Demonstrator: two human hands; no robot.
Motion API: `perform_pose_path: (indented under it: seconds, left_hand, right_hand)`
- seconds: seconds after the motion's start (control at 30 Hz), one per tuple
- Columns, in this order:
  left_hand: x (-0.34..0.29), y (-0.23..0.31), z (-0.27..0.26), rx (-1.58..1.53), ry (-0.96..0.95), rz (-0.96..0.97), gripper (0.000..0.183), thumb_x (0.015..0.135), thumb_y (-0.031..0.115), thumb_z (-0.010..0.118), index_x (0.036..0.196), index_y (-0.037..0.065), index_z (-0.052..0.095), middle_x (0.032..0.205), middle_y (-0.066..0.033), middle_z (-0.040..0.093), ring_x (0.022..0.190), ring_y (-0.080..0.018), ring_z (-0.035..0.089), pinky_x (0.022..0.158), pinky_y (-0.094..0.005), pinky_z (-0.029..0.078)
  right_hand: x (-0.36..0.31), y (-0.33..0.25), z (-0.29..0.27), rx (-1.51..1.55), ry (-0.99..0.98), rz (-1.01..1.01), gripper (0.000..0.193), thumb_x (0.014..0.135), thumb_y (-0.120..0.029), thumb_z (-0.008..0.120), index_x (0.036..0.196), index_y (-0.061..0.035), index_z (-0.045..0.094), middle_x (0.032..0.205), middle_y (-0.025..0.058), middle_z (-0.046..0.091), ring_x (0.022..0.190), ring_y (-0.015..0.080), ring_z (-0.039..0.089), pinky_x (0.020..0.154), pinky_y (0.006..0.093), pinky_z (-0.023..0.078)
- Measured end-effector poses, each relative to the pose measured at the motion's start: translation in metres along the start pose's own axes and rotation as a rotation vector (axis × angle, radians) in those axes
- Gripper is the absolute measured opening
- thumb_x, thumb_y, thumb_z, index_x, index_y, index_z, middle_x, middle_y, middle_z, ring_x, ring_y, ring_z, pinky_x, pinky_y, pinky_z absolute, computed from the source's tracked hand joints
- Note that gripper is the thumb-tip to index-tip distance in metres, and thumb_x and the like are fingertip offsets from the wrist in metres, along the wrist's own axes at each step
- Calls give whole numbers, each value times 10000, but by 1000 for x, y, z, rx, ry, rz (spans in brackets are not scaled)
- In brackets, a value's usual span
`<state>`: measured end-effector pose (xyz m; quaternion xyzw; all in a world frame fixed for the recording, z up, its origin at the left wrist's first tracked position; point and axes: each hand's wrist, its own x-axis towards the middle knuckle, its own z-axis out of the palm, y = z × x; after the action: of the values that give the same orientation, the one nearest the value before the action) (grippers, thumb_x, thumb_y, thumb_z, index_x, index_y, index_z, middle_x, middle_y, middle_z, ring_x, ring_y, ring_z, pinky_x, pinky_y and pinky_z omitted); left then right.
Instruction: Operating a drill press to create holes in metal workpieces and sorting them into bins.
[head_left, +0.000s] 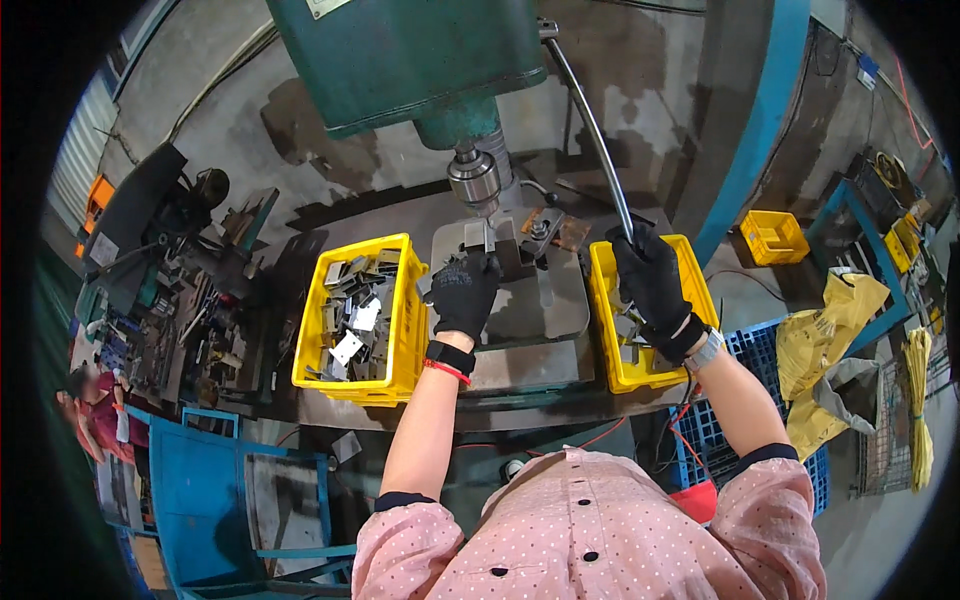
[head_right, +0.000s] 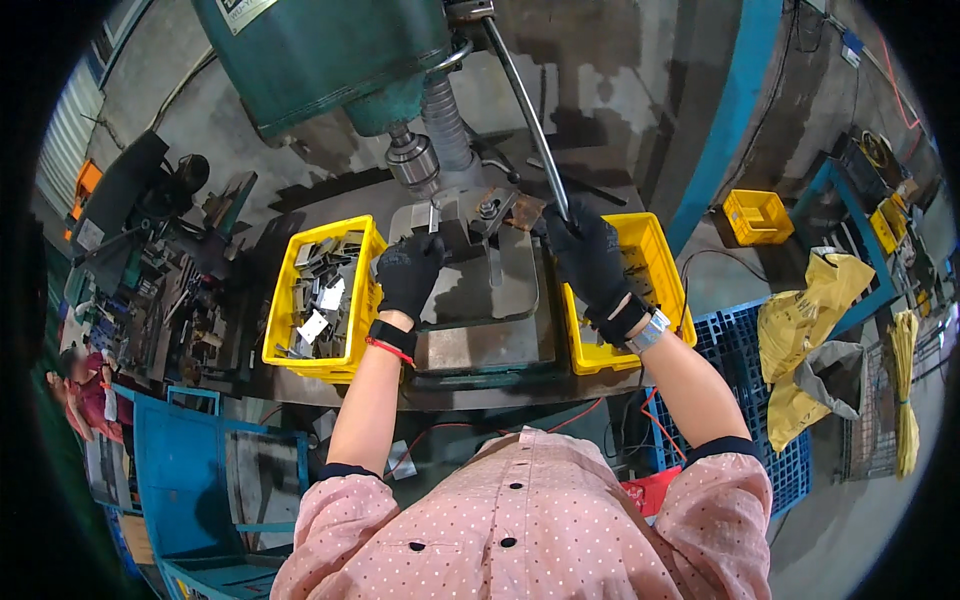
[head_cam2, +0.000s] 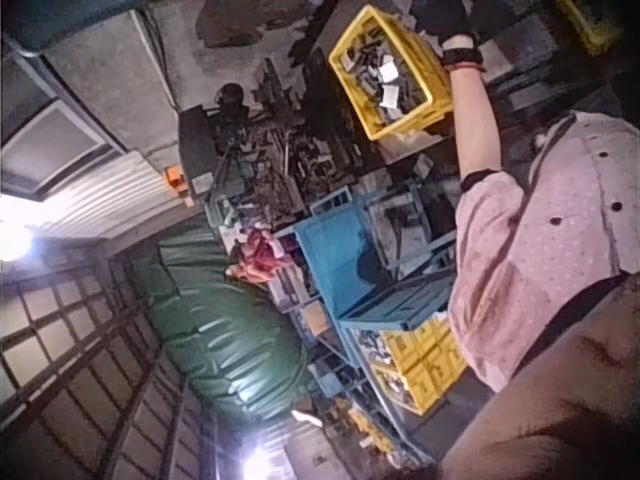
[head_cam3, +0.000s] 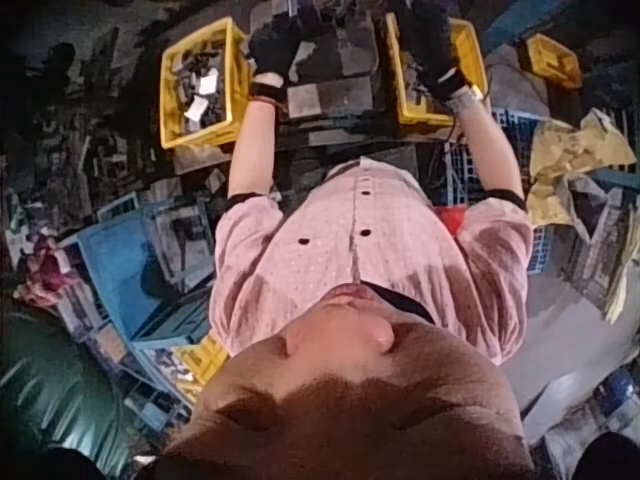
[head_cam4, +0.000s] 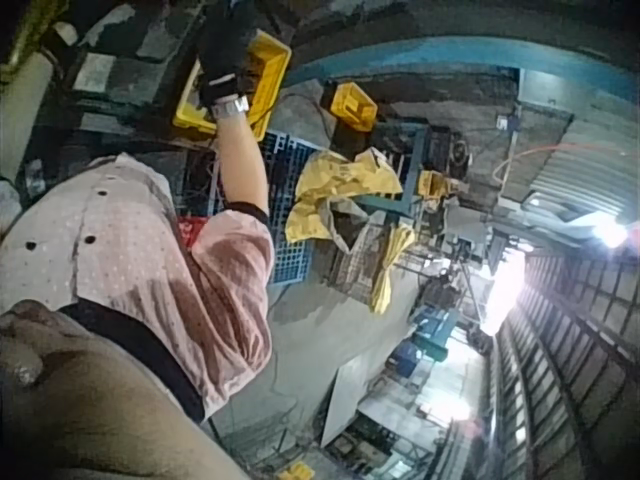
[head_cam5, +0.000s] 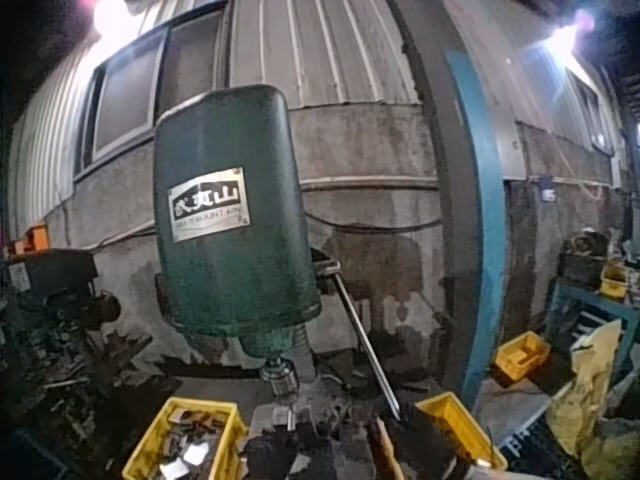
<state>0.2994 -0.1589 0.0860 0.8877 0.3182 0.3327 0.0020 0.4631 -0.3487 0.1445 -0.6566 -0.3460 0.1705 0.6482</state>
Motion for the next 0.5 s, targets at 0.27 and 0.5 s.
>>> perform_pose_path:
  seconds: [0.27,0.5]
  left_hand:
    - [0,2,0,-6,18,-6,225,815,299,589,740,91,632,671,-132,621,635,-316,613,564,-424,468]
    - [-4,4,1,-8,96,-14,189,807,262,605,725,93,628,650,-123,612,606,-308,600,555,-415,457]
  right_hand:
    - [4,9,1,101,-31,42,105,887,-164,567,925,-67,584,651,-21,527,586,47,472,485,227,357]
    - [10,23,3,-12,-3,-43,113,893,-157,565,940,-60,601,691,-20,552,613,59,491,541,218,389]
